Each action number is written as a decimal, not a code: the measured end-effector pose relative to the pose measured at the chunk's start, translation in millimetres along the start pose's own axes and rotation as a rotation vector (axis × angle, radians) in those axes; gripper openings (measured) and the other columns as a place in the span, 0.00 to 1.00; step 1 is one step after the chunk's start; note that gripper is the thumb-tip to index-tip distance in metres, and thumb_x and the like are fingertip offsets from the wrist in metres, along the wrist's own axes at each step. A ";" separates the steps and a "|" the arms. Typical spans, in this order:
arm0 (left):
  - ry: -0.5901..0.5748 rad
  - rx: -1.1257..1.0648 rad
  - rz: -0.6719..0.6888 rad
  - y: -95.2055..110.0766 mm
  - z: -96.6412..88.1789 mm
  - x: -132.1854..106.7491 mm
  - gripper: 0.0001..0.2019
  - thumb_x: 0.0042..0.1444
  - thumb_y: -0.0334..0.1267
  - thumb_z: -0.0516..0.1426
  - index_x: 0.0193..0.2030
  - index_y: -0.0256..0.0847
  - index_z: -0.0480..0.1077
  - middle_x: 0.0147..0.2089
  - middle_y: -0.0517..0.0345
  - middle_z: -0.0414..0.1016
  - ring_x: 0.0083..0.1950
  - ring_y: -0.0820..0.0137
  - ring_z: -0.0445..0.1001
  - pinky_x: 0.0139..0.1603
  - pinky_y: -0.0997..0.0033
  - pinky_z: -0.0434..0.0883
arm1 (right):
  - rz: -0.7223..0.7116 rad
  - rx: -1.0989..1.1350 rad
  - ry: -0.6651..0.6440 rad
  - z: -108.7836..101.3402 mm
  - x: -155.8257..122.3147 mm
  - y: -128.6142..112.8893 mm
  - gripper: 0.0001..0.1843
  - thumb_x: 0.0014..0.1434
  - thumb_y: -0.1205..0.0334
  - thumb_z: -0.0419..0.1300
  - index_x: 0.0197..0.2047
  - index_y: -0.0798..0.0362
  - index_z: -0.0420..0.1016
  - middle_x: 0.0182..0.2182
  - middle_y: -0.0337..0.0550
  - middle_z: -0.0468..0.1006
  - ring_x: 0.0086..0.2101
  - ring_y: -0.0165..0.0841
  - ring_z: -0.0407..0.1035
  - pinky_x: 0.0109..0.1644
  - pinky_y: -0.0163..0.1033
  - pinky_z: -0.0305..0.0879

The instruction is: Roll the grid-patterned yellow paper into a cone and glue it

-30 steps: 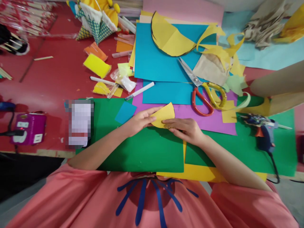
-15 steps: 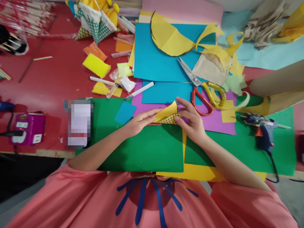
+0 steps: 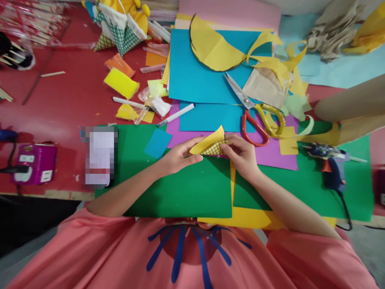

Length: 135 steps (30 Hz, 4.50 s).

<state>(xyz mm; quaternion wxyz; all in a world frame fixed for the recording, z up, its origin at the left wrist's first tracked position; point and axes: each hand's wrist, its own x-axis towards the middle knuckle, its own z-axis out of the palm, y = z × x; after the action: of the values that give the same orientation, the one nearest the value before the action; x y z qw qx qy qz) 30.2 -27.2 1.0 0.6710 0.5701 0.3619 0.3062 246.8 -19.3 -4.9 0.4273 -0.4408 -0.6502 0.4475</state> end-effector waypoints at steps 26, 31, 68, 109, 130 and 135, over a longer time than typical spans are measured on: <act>0.270 0.377 0.157 7.5 -2.7 -9.5 0.17 0.60 0.43 0.55 0.55 0.44 0.70 0.37 0.55 0.81 0.32 0.71 0.80 0.30 0.79 0.73 | -0.189 0.029 -0.037 -3.2 -4.4 -7.7 0.05 0.54 0.66 0.63 0.35 0.48 0.77 0.29 0.40 0.73 0.31 0.30 0.68 0.31 0.37 0.65; 0.271 0.412 0.215 7.8 -2.9 -7.5 0.16 0.60 0.41 0.54 0.54 0.45 0.70 0.51 0.54 0.76 0.43 0.68 0.79 0.40 0.75 0.77 | -0.134 0.056 -0.016 -2.6 -6.2 -5.6 0.03 0.55 0.64 0.62 0.34 0.48 0.77 0.31 0.41 0.73 0.33 0.32 0.70 0.32 0.39 0.68; 0.323 0.611 0.517 6.8 -3.4 -8.7 0.20 0.55 0.40 0.60 0.54 0.42 0.67 0.56 0.50 0.72 0.57 0.63 0.70 0.56 0.63 0.71 | 0.302 0.542 0.022 5.6 -2.3 -2.8 0.10 0.50 0.60 0.67 0.26 0.54 0.69 0.30 0.37 0.72 0.25 0.24 0.71 0.27 0.32 0.73; 0.520 -0.153 0.136 -6.1 5.1 9.8 0.19 0.42 0.39 0.68 0.38 0.42 0.65 0.39 0.61 0.75 0.40 0.72 0.76 0.43 0.72 0.75 | 0.291 0.426 -0.265 20.3 -9.5 -7.0 0.30 0.52 0.61 0.66 0.54 0.48 0.57 0.31 0.35 0.70 0.28 0.24 0.68 0.30 0.30 0.68; 0.602 0.047 -0.042 2.6 7.7 4.2 0.15 0.43 0.42 0.66 0.37 0.38 0.72 0.38 0.56 0.79 0.39 0.67 0.78 0.41 0.69 0.75 | 0.282 0.465 -0.038 17.6 -6.8 -10.0 0.13 0.52 0.58 0.66 0.37 0.52 0.68 0.30 0.37 0.74 0.29 0.26 0.73 0.35 0.34 0.73; 0.625 0.076 -0.056 4.7 10.0 4.9 0.16 0.43 0.42 0.65 0.38 0.38 0.70 0.37 0.56 0.79 0.39 0.67 0.78 0.41 0.69 0.75 | 0.286 0.453 0.012 19.4 -5.8 -7.9 0.11 0.51 0.60 0.66 0.34 0.52 0.69 0.30 0.37 0.74 0.29 0.26 0.73 0.35 0.33 0.72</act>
<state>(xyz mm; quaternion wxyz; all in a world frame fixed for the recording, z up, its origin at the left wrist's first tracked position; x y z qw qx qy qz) 41.2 -27.9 5.9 0.5137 0.4627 0.5776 0.4342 228.3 -30.5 -2.8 0.4515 -0.4238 -0.4620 0.6348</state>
